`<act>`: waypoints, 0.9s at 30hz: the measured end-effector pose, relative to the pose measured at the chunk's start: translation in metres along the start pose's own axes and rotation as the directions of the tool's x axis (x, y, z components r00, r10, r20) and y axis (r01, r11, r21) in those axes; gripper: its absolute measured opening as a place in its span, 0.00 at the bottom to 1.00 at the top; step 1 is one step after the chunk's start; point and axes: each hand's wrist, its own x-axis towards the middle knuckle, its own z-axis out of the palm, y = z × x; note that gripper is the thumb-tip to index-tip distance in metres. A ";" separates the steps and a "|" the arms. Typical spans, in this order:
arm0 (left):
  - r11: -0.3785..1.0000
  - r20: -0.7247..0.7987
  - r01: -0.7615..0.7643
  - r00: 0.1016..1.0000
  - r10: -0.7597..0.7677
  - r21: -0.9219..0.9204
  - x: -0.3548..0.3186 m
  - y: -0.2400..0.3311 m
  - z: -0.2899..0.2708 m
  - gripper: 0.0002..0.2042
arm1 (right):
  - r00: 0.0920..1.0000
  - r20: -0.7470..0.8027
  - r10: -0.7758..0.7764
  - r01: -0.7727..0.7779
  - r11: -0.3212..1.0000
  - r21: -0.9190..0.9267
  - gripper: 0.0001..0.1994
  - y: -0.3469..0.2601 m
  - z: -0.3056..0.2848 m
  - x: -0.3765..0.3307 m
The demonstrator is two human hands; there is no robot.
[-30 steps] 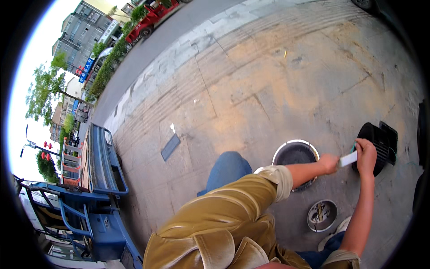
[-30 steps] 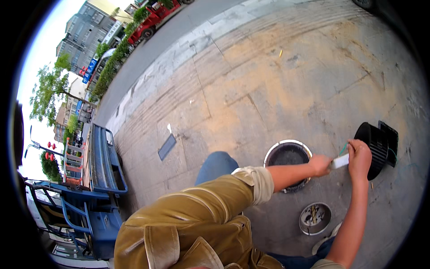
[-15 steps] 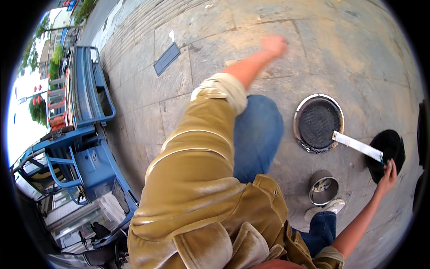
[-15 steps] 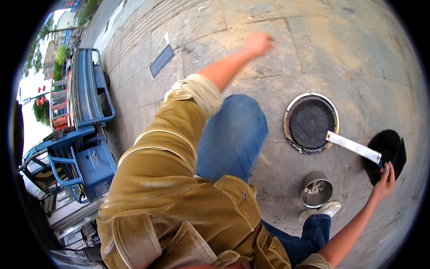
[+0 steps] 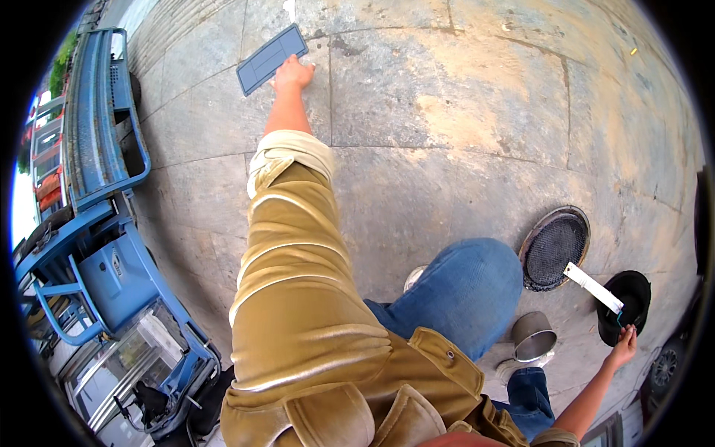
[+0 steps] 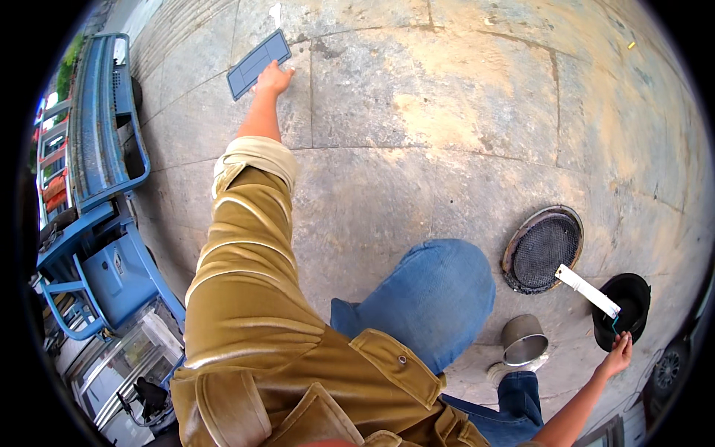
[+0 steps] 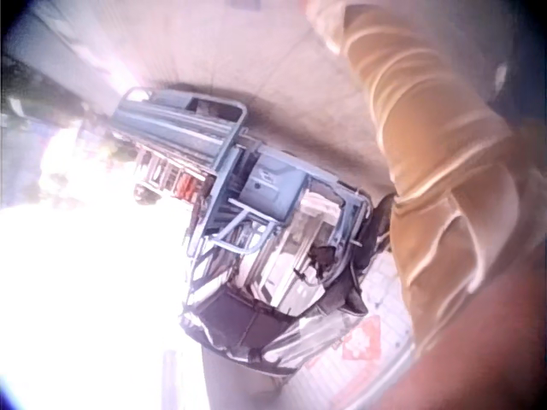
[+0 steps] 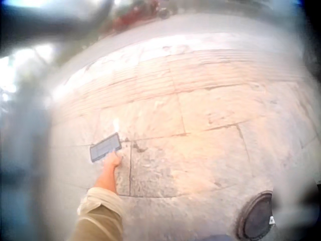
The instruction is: The person assembles several black plastic parts and a metal mesh using a green string. They then carry the assembled parts and a metal bowl into a workshop and place them on a metal surface.
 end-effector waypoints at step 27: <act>0.992 0.090 -0.120 0.988 0.122 -0.028 0.065 -0.009 0.040 0.29 | 1.000 -0.003 0.010 -0.011 0.968 -0.253 0.13 -0.033 -0.046 -0.035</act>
